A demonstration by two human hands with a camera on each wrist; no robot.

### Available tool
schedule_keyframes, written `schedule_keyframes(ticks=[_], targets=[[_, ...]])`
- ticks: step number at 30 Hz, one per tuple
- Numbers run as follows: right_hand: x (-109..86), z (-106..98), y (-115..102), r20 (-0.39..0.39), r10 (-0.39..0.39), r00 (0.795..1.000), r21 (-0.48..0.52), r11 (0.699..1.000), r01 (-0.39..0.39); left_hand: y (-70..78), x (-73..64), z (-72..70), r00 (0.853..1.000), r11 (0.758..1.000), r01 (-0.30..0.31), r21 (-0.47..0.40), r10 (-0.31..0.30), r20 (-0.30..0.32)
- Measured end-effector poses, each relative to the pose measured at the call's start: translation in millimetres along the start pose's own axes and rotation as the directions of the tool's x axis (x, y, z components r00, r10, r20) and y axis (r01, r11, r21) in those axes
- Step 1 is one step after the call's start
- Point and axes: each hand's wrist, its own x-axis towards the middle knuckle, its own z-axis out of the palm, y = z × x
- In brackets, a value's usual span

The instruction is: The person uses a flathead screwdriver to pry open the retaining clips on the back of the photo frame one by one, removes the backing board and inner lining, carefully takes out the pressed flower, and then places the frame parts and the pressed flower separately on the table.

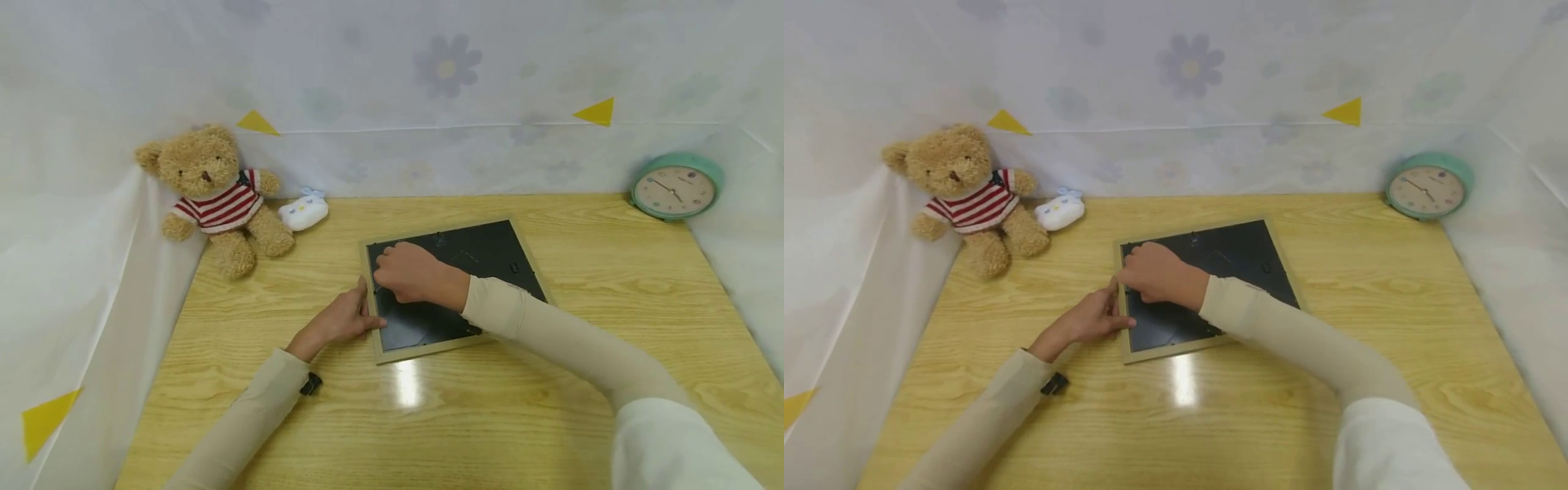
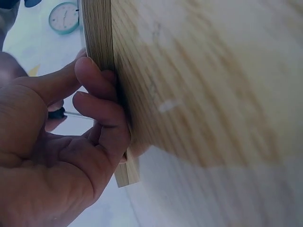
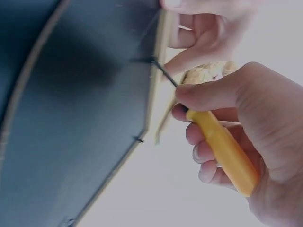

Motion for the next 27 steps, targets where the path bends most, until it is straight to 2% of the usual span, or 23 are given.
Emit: schedule_keyframes(ticks=[7,12,15,18,20,22,27], targets=[[16.1,-14,-7,-0.032,-0.021,0.999,0.034,0.999,0.023,1.4,0.4,-1.2,1.000,1.000,-0.012,0.009,0.013,-0.026],[24.2,-24,-14,-0.034,-0.036,0.999,0.005,0.999,0.036,1.3,-0.3,-0.8,1.000,1.000,-0.018,0.013,0.018,-0.023],[31.5,-29,-19,-0.041,-0.045,0.998,-0.022,0.999,0.044,0.0,-0.6,-0.8,0.998,0.998,-0.061,0.017,0.062,-0.026],[40.8,-35,-26,-0.038,-0.061,0.997,-0.069,0.996,0.058,-3.0,0.4,0.5,0.989,0.989,-0.148,-0.007,0.147,-0.034],[47.1,-39,-31,-0.010,-0.065,0.998,-0.097,0.993,0.063,-4.2,0.8,1.4,0.979,0.979,-0.200,-0.029,0.199,-0.038],[52.7,-43,-35,0.028,-0.062,0.998,-0.125,0.990,0.065,-5.4,1.6,2.6,0.973,0.973,-0.226,-0.041,0.224,-0.048],[59.3,-49,-38,0.118,-0.037,0.992,-0.141,0.989,0.053,-6.6,1.5,3.2,0.973,0.975,-0.222,-0.015,0.220,-0.073]])
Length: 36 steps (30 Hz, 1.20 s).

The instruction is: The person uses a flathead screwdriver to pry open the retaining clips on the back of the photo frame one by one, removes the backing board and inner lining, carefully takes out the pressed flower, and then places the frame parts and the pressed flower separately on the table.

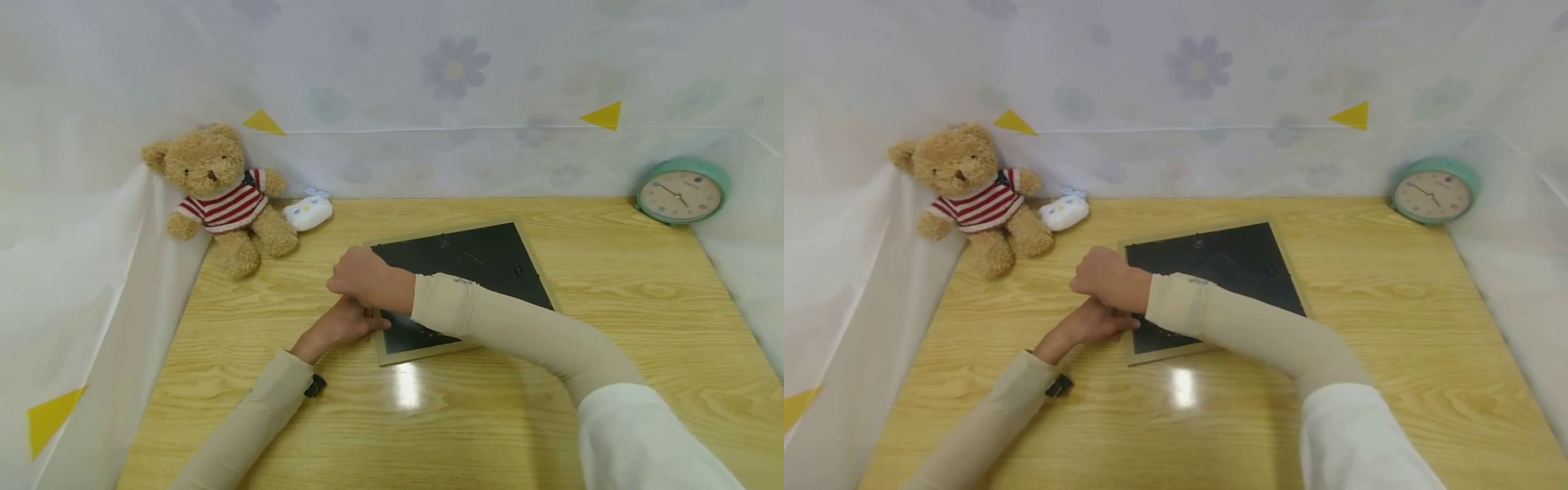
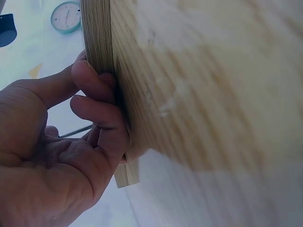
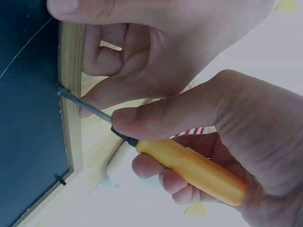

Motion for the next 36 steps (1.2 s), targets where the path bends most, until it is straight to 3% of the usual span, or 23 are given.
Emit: schedule_keyframes(ticks=[4,9,12,15,18,20,24,29,33,35,36], targets=[[-4.6,0,4,0.036,0.014,0.999,0.016,1.000,-0.014,0.5,0.0,-0.6,1.000,0.999,0.027,0.022,-0.028,0.004],[-17.8,5,13,0.076,0.062,0.995,0.072,0.995,-0.068,3.1,-0.4,-1.9,0.983,0.983,0.181,-0.031,-0.180,0.038],[-27.1,9,20,0.113,0.097,0.989,0.129,0.985,-0.111,4.4,0.1,-2.5,0.971,0.969,0.238,-0.060,-0.235,0.048],[-36.5,13,28,0.137,0.132,0.982,0.203,0.966,-0.158,5.2,-0.1,-3.3,0.965,0.963,0.259,-0.071,-0.255,0.062],[-46.7,19,37,0.152,0.162,0.975,0.340,0.918,-0.205,6.3,-1.1,-4.7,0.960,0.958,0.275,-0.077,-0.269,0.080],[-55.5,25,45,0.140,0.187,0.972,0.443,0.867,-0.230,6.3,-1.7,-5.4,0.958,0.957,0.279,-0.081,-0.272,0.091],[-82.2,41,64,0.107,0.256,0.961,0.622,0.736,-0.266,4.6,0.4,-7.2,0.953,0.954,0.290,-0.072,-0.282,0.110],[-128.3,73,92,0.046,0.385,0.922,0.799,0.540,-0.266,3.2,0.2,-15.5,0.945,0.949,0.311,-0.051,-0.303,0.124],[-170.4,106,118,0.034,0.499,0.866,0.882,0.392,-0.261,5.7,0.4,-28.6,0.949,0.951,0.308,0.024,-0.309,0.068],[-192.1,124,132,0.051,0.564,0.824,0.901,0.330,-0.282,6.8,4.1,-35.9,0.959,0.949,0.283,0.141,-0.283,-0.024],[-202.3,132,139,0.065,0.599,0.798,0.903,0.306,-0.302,6.4,7.1,-39.6,0.967,0.936,0.253,0.246,-0.240,-0.081]])
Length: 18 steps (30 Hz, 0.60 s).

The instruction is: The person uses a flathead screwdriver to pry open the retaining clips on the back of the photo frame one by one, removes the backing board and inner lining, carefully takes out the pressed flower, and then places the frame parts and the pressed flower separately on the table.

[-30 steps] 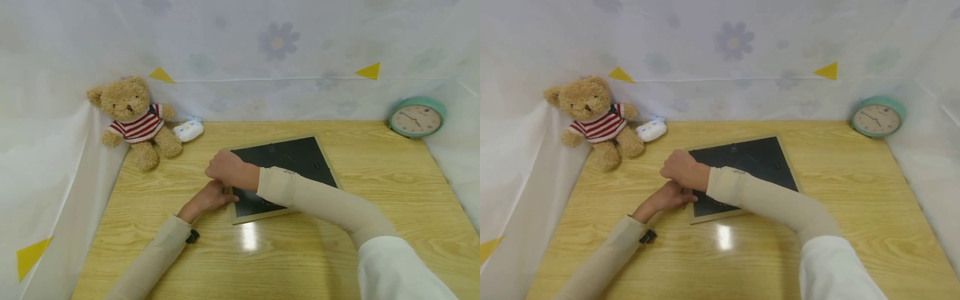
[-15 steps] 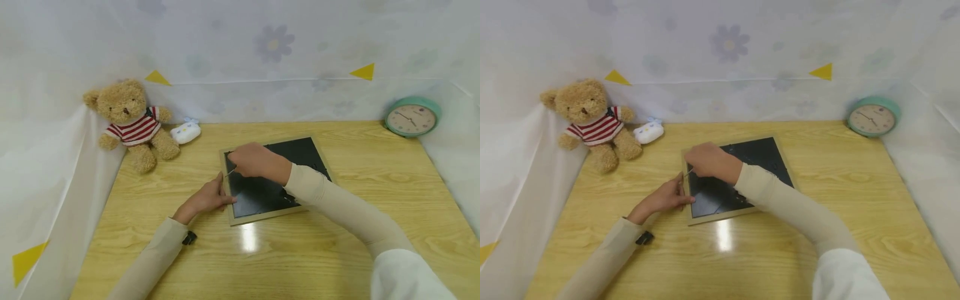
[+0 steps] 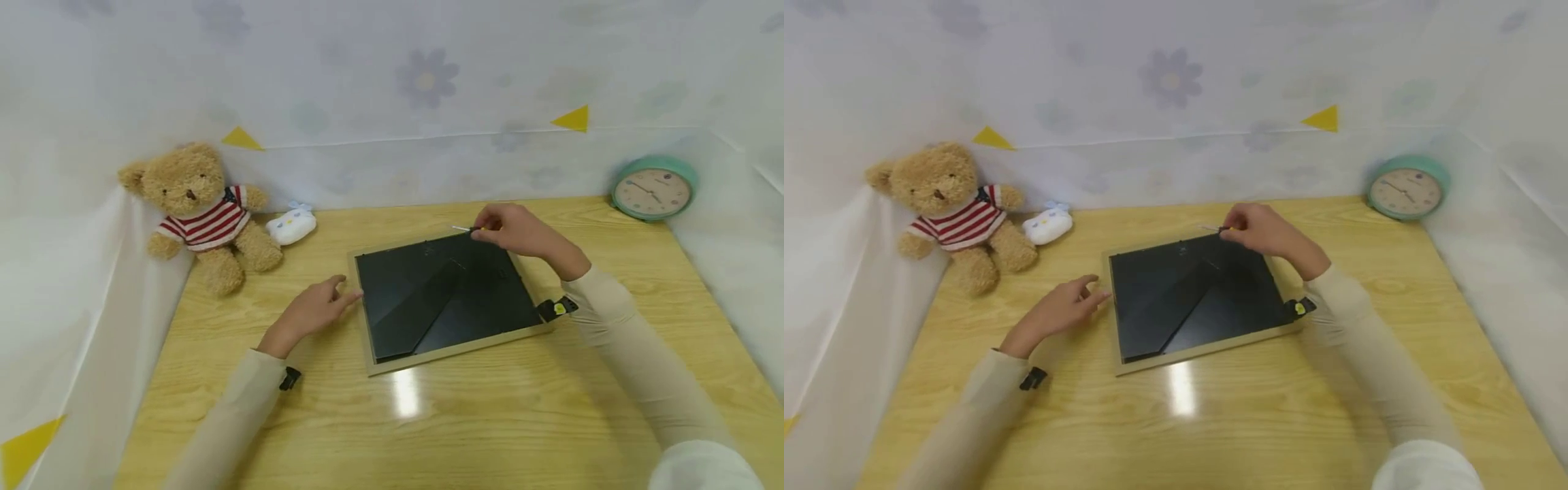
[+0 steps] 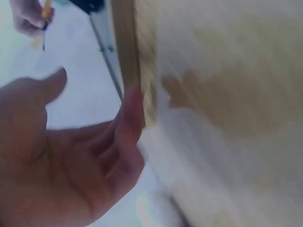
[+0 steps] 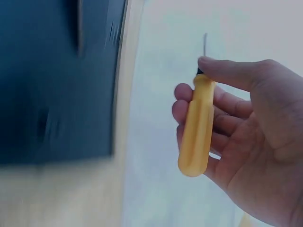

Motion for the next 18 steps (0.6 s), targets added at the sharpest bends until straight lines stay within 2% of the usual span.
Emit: schedule_keyframes(ticks=[1,2,3,5,6,7,8,9,11,13,15,18], targets=[[-4.5,-7,11,-0.030,0.031,0.999,0.007,0.999,-0.031,-1.5,4.3,-2.2,0.997,0.992,-0.037,0.123,0.045,-0.064],[-8.1,-13,22,-0.055,0.065,0.996,0.006,0.998,-0.065,-3.7,9.4,-4.2,0.986,0.963,-0.075,0.260,0.111,-0.127],[-11.3,-18,33,-0.079,0.091,0.993,-0.005,0.996,-0.091,-6.6,15.2,-5.9,0.965,0.917,-0.101,0.385,0.184,-0.185],[-15.8,-27,52,-0.102,0.134,0.986,-0.033,0.990,-0.138,-12.8,27.2,-8.6,0.904,0.815,-0.137,0.563,0.335,-0.265],[-17.8,-29,60,-0.103,0.153,0.983,-0.048,0.986,-0.159,-15.7,33.0,-9.8,0.876,0.778,-0.156,0.608,0.393,-0.279],[-18.8,-32,69,-0.099,0.168,0.981,-0.063,0.983,-0.175,-18.3,38.5,-11.6,0.860,0.764,-0.181,0.619,0.429,-0.277],[-19.3,-32,78,-0.098,0.184,0.978,-0.084,0.978,-0.192,-20.1,43.4,-13.0,0.854,0.770,-0.210,0.602,0.444,-0.270],[-19.8,-33,86,-0.095,0.194,0.976,-0.099,0.974,-0.203,-21.0,47.9,-13.9,0.862,0.793,-0.236,0.561,0.437,-0.256],[-20.8,-33,101,-0.096,0.215,0.972,-0.113,0.968,-0.225,-21.0,55.8,-14.8,0.891,0.840,-0.264,0.475,0.401,-0.214],[-21.7,-33,114,-0.110,0.233,0.966,-0.116,0.963,-0.245,-19.8,62.9,-14.8,0.919,0.873,-0.258,0.415,0.354,-0.174],[-22.3,-32,124,-0.130,0.244,0.961,-0.113,0.959,-0.259,-17.9,69.7,-14.3,0.934,0.888,-0.242,0.392,0.322,-0.153],[-23.0,-32,132,-0.143,0.259,0.955,-0.109,0.955,-0.275,-15.2,78.1,-13.8,0.942,0.892,-0.217,0.398,0.298,-0.155]])
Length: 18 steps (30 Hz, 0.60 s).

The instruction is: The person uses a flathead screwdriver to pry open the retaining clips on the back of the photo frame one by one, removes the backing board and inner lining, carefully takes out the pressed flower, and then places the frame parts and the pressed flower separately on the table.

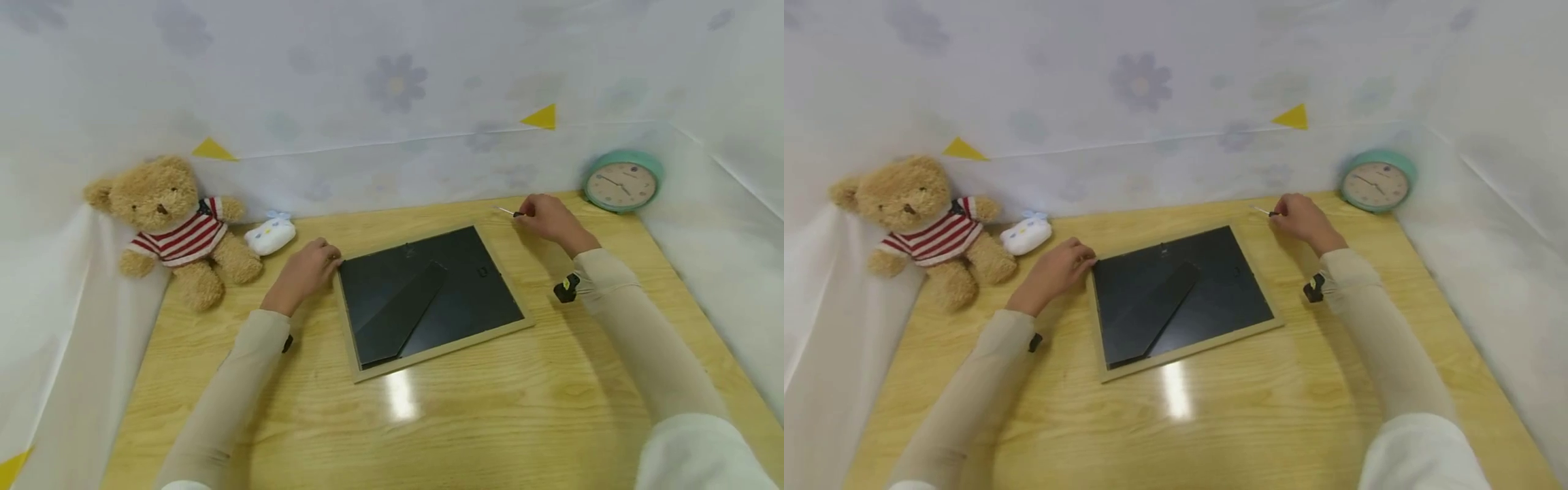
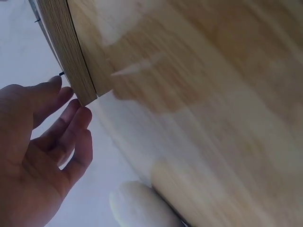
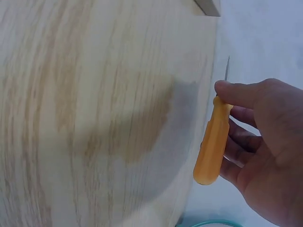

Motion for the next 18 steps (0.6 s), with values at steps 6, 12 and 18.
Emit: schedule_keyframes(ticks=[6,12,18], targets=[[5.3,3.8,0.6,0.016,0.041,0.999,-0.007,0.999,-0.041,0.0,5.6,0.8,0.997,0.995,0.071,-0.068,-0.069,0.036],[8.4,6.8,-0.7,0.025,0.068,0.997,-0.018,0.998,-0.068,-0.7,7.7,1.3,0.991,0.978,0.124,-0.167,-0.115,0.061],[9.8,9.1,0.8,0.022,0.081,0.996,-0.018,0.997,-0.080,-1.0,9.8,1.1,0.991,0.972,0.130,-0.194,-0.121,0.060]])
